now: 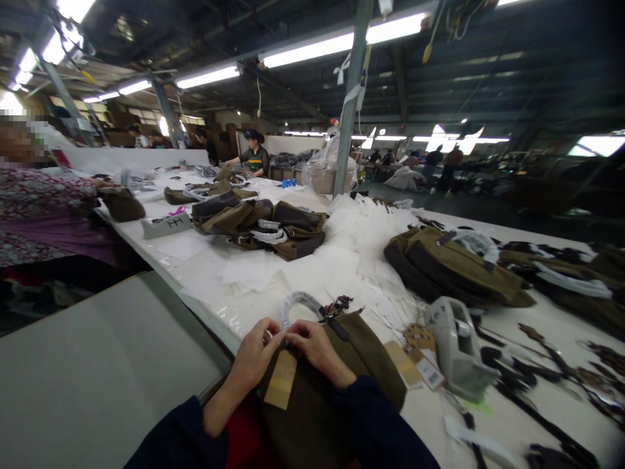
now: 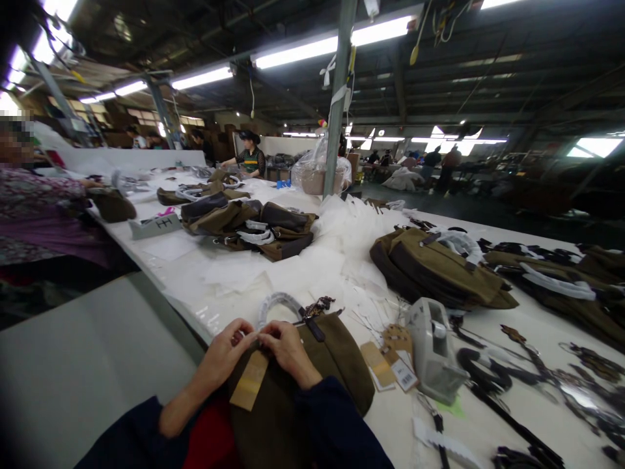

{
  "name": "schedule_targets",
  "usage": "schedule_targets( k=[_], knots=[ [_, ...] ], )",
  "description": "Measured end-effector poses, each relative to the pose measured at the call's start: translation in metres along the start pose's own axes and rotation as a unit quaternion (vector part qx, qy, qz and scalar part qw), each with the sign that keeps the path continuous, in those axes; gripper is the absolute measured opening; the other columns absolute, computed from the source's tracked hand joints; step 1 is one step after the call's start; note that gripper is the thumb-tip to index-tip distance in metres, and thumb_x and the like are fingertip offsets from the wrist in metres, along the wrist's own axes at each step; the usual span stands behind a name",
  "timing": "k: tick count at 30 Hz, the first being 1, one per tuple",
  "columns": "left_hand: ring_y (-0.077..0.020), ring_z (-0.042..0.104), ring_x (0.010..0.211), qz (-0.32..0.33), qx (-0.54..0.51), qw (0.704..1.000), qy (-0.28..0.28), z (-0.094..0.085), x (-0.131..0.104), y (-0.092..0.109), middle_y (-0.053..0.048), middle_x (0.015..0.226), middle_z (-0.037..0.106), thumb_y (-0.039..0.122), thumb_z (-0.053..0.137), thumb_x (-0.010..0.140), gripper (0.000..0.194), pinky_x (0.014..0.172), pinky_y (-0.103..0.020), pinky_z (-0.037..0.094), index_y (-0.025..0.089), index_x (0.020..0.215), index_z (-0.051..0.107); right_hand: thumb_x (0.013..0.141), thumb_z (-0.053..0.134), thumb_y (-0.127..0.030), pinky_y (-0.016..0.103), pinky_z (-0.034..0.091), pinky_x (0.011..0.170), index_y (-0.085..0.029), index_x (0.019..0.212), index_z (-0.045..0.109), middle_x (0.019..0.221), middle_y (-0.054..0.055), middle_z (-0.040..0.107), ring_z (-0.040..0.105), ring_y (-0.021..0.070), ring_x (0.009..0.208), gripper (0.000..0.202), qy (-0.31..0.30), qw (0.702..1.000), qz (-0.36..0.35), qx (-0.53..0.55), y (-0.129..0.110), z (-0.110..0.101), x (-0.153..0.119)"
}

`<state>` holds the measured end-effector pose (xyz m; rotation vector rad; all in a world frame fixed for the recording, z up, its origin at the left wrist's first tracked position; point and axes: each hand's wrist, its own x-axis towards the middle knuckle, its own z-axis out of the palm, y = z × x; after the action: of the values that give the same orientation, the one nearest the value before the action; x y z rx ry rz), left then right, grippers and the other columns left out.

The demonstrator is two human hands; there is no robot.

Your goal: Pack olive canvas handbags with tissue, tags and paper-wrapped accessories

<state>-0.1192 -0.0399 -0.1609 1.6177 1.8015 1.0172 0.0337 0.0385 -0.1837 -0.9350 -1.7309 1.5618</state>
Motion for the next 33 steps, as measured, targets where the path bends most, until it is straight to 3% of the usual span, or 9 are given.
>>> schedule_targets(
  k=[5, 9, 14, 18, 22, 24, 27, 30, 33],
  knots=[
    [-0.0268, 0.053, 0.095, 0.036, 0.211, 0.977, -0.001, 0.002, -0.023, 0.007, -0.005, 0.093, 0.06, 0.048, 0.068, 0.076, 0.033, 0.083, -0.038, 0.038, 0.02, 0.09, 0.057, 0.075, 0.067, -0.035, 0.022, 0.035, 0.047, -0.016, 0.074, 0.067, 0.06, -0.004, 0.056, 0.045, 0.0085, 0.049, 0.019, 0.011, 1.0, -0.001, 0.022, 0.001, -0.001, 0.0],
    [-0.0294, 0.05, 0.1, 0.032, 0.273, 0.961, -0.013, 0.006, -0.032, 0.016, -0.006, 0.098, 0.059, 0.044, 0.074, 0.069, 0.038, 0.085, -0.04, 0.035, 0.02, 0.094, 0.057, 0.074, 0.069, -0.036, 0.022, 0.032, 0.047, -0.016, 0.073, 0.067, 0.057, -0.004, 0.054, 0.045, 0.0083, 0.048, 0.02, 0.025, 0.999, 0.0, 0.034, -0.005, -0.002, -0.001],
    [-0.0264, 0.05, 0.095, 0.039, 0.232, 0.972, -0.002, 0.011, -0.029, 0.015, -0.004, 0.094, 0.058, 0.029, 0.067, 0.073, 0.021, 0.083, -0.038, 0.035, 0.02, 0.088, 0.055, 0.077, 0.068, -0.044, 0.022, 0.028, 0.043, -0.016, 0.076, 0.067, 0.051, -0.005, 0.052, 0.041, 0.0079, 0.044, 0.028, 0.035, 0.998, 0.012, 0.057, -0.01, -0.005, -0.004],
    [-0.0204, 0.053, 0.08, 0.029, 0.151, 0.988, -0.014, 0.003, -0.022, 0.023, -0.001, 0.082, 0.056, 0.019, 0.053, 0.081, 0.005, 0.073, -0.032, 0.039, 0.022, 0.08, 0.049, 0.077, 0.069, -0.049, 0.021, 0.03, 0.041, -0.016, 0.08, 0.067, 0.054, -0.004, 0.055, 0.043, 0.0083, 0.044, 0.033, 0.032, 0.996, 0.022, 0.086, -0.011, -0.008, -0.005],
    [-0.0215, 0.052, 0.082, 0.109, 0.221, 0.969, 0.008, -0.003, -0.024, 0.034, -0.003, 0.083, 0.056, 0.013, 0.046, 0.085, 0.011, 0.077, -0.034, 0.039, 0.022, 0.079, 0.05, 0.076, 0.069, -0.05, 0.02, 0.036, 0.044, -0.015, 0.081, 0.068, 0.065, -0.001, 0.061, 0.05, 0.0091, 0.051, 0.035, 0.03, 0.992, 0.02, 0.117, -0.012, -0.009, -0.006],
    [-0.0227, 0.053, 0.087, 0.128, 0.241, 0.962, -0.029, 0.0, -0.029, 0.032, -0.004, 0.087, 0.058, 0.013, 0.049, 0.084, 0.011, 0.08, -0.035, 0.039, 0.022, 0.079, 0.052, 0.076, 0.07, -0.05, 0.02, 0.039, 0.046, -0.015, 0.082, 0.068, 0.064, -0.001, 0.062, 0.051, 0.0091, 0.052, 0.036, 0.026, 0.991, 0.023, 0.127, -0.013, -0.009, -0.007],
    [-0.0219, 0.055, 0.089, 0.105, 0.175, 0.975, -0.088, 0.006, -0.036, 0.02, -0.004, 0.092, 0.06, 0.021, 0.054, 0.087, 0.005, 0.081, -0.033, 0.042, 0.022, 0.081, 0.053, 0.076, 0.071, -0.05, 0.02, 0.043, 0.049, -0.015, 0.085, 0.068, 0.067, 0.0, 0.064, 0.052, 0.0082, 0.052, 0.036, 0.01, 0.985, 0.026, 0.169, -0.012, -0.008, -0.009],
    [-0.0201, 0.057, 0.083, 0.056, 0.1, 0.991, -0.07, 0.01, -0.038, 0.009, -0.004, 0.089, 0.06, 0.028, 0.046, 0.093, 0.013, 0.079, -0.032, 0.043, 0.022, 0.085, 0.053, 0.074, 0.074, -0.049, 0.02, 0.046, 0.052, -0.014, 0.084, 0.066, 0.082, 0.004, 0.07, 0.056, 0.0075, 0.055, 0.037, -0.003, 0.973, 0.018, 0.231, -0.008, -0.007, -0.008],
    [-0.0193, 0.057, 0.081, 0.033, 0.097, 0.993, -0.054, 0.011, -0.034, 0.005, -0.003, 0.091, 0.059, 0.025, 0.045, 0.092, 0.01, 0.077, -0.031, 0.044, 0.023, 0.089, 0.054, 0.071, 0.076, -0.049, 0.02, 0.046, 0.052, -0.014, 0.083, 0.064, 0.082, 0.004, 0.071, 0.058, 0.0084, 0.057, 0.039, -0.004, 0.966, 0.02, 0.258, -0.005, -0.006, -0.005]
  ],
)
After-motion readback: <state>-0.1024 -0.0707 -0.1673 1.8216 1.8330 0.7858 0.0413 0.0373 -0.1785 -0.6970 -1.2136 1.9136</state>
